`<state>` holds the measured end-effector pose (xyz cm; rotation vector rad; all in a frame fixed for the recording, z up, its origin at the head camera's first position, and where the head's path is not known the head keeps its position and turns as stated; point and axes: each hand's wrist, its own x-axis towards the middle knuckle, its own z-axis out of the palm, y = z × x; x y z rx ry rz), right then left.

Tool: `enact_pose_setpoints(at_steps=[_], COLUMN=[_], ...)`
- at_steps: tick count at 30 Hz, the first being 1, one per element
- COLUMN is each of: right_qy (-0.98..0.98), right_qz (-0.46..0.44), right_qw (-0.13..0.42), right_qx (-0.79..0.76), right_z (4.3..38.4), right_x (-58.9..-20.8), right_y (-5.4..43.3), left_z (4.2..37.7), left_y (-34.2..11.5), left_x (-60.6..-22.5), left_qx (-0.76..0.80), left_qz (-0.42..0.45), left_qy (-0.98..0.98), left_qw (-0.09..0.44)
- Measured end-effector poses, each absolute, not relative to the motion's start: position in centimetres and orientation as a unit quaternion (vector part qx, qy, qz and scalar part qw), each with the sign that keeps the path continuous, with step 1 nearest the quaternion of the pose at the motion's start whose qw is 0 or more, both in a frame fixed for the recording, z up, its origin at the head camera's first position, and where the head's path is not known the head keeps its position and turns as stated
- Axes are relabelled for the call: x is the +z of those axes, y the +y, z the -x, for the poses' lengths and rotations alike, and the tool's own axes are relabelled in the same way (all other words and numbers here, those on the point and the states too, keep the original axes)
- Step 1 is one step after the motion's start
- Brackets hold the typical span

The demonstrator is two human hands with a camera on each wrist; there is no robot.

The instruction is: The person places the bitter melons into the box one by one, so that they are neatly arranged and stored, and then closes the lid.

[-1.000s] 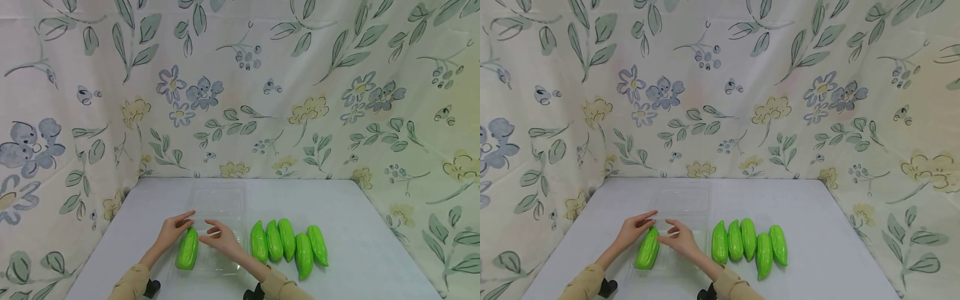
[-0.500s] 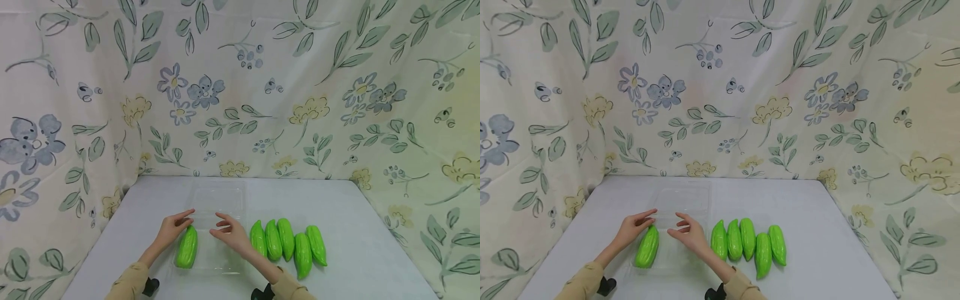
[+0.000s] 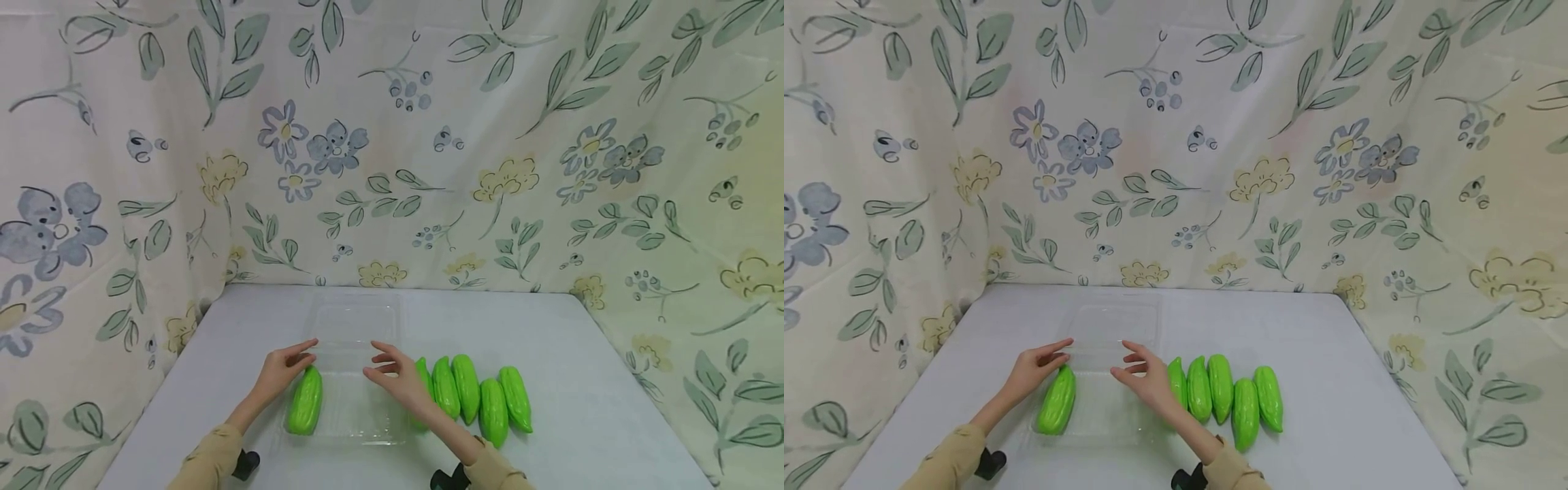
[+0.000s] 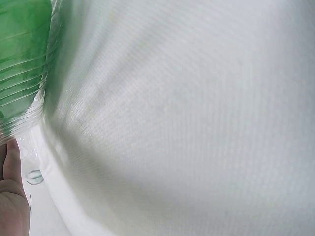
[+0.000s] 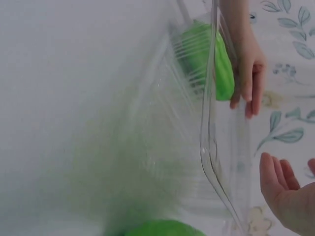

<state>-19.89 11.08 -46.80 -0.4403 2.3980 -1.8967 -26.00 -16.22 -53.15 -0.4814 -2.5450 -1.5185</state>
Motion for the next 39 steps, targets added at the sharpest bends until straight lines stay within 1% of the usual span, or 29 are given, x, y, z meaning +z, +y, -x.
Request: enact_pose_setpoints(at_steps=[4,11,18,28,39], right_qy=[0.785,0.801,0.804,0.828,0.853], right_qz=[0.136,0.122,0.08,0.044,0.013], right_qw=[0.021,-0.007,-0.002,-0.004,-0.035], right_qx=[-0.604,-0.585,-0.589,-0.559,-0.521], right_z=[19.9,20.1,20.0,19.4,19.2], right_x=[-46.3,-45.4,-44.7,-45.9,-46.1], right_y=[12.2,14.2,16.2,18.7,22.4], left_z=[26.0,25.9,25.8,25.9,25.8], left_y=[-16.3,-16.3,-16.3,-16.4,-16.4], left_x=[-53.0,-52.9,-52.8,-52.9,-52.8], left_qx=[-0.505,-0.501,-0.51,-0.514,-0.512], left_qz=[0.154,0.152,0.154,0.162,0.155], left_qy=[-0.847,-0.849,-0.844,-0.839,-0.843], left_qw=[0.067,0.066,0.066,0.071,0.063])
